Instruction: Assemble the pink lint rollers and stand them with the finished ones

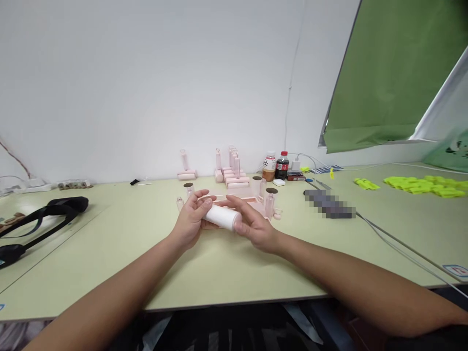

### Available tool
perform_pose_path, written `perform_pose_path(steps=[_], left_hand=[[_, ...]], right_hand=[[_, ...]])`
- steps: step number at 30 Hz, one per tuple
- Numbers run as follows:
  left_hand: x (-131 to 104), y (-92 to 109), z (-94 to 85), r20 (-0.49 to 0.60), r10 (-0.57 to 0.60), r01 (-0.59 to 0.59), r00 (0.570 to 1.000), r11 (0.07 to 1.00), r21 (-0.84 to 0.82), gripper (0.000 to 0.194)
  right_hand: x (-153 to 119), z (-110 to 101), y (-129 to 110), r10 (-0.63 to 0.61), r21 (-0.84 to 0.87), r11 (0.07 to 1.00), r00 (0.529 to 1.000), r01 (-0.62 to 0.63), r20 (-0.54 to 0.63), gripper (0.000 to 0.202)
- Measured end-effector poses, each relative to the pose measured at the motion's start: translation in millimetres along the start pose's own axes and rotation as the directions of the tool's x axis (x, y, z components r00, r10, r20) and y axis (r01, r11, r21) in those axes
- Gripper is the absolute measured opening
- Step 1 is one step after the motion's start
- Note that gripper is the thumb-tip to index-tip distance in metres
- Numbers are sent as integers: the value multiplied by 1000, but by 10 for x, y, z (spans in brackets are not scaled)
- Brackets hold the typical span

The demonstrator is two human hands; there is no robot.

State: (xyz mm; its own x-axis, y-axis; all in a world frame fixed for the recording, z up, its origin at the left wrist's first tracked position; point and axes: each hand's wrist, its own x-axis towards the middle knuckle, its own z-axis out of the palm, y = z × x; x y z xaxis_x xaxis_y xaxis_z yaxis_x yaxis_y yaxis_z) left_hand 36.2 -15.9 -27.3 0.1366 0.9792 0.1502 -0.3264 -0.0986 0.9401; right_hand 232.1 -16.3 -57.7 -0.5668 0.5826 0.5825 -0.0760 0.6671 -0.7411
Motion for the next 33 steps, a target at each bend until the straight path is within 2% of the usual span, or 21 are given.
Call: perform_pose_path(steps=[2, 4, 6, 8, 12, 14, 18, 20, 22, 25, 28, 33], left_hand=[[-16, -11, 16, 3, 15, -15, 1000, 999, -35, 52], [-34, -35, 29, 71, -1, 2, 997, 1000, -19, 47], [-50, -61, 39, 154, -32, 28, 987, 999, 32, 44], [-58, -78, 44, 193, -48, 36, 980, 997, 64, 43], [-70, -84, 46, 196, -52, 42, 979, 998, 55, 46], [-90, -88, 51, 249, -91, 76, 964, 995, 70, 49], [-154, -118, 76, 432, -190, 135, 881, 979, 154, 59], [-177, -131, 88, 479, -205, 133, 853, 974, 181, 62], [-182, -133, 91, 488, -199, 113, 850, 973, 200, 64], [-162, -126, 73, 475, -165, 58, 864, 971, 233, 62], [-139, -130, 41, 476, -147, 16, 867, 963, 268, 57], [-140, -160, 21, 502, -154, 12, 851, 961, 276, 53]], right_hand=[[-4, 11, -10, 39, -16, 999, 999, -39, 24, 76], [-6, 18, -20, 55, -154, 987, 995, -42, 82, 92], [-4, 16, -21, 33, -309, 951, 989, 13, 145, 106], [1, 10, -12, -20, -397, 913, 984, 90, 177, 113], [8, 10, 5, -105, -436, 886, 985, 155, 138, 106], [9, 25, 11, -118, -461, 875, 989, 148, 93, 103], [16, 61, 22, -170, -535, 832, 985, 146, 5, 97], [24, 65, 29, -225, -563, 805, 974, 188, 4, 93], [30, 56, 34, -262, -583, 780, 965, 226, 23, 92], [33, 34, 35, -249, -590, 774, 967, 230, 51, 94], [28, 31, 28, -223, -571, 794, 974, 209, 47, 94], [18, 49, 14, -165, -494, 856, 986, 154, 22, 91]])
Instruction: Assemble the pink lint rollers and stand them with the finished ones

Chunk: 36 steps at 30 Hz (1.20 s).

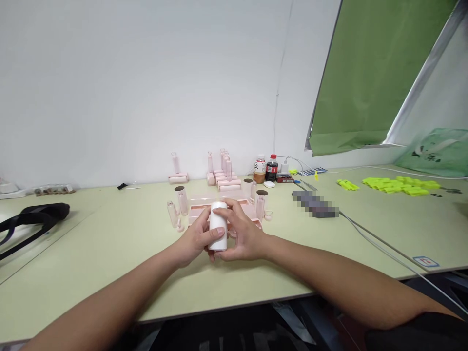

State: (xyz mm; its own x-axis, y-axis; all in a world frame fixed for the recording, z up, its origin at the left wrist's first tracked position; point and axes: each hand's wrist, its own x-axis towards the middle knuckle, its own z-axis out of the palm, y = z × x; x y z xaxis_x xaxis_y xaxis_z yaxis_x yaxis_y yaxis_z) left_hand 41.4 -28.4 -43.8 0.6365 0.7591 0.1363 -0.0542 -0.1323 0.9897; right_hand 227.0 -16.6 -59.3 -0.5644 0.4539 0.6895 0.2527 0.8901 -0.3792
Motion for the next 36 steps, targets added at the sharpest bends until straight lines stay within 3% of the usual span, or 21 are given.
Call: perform_pose_path(steps=[11, 19, 36], left_hand=[[-15, 47, 1, -20, 2, 1, 1000, 989, 148, 52], [-5, 24, -17, -59, -21, 29, 998, 990, 138, 54], [5, 9, -38, -115, -54, 70, 992, 987, 143, 53]], right_hand=[[-10, -58, 4, 133, 134, 981, 990, -139, 57, 91], [-32, -47, 71, 172, 249, 949, 978, -196, 115, 90], [-20, -77, 104, 163, 163, 970, 979, -183, 125, 90]])
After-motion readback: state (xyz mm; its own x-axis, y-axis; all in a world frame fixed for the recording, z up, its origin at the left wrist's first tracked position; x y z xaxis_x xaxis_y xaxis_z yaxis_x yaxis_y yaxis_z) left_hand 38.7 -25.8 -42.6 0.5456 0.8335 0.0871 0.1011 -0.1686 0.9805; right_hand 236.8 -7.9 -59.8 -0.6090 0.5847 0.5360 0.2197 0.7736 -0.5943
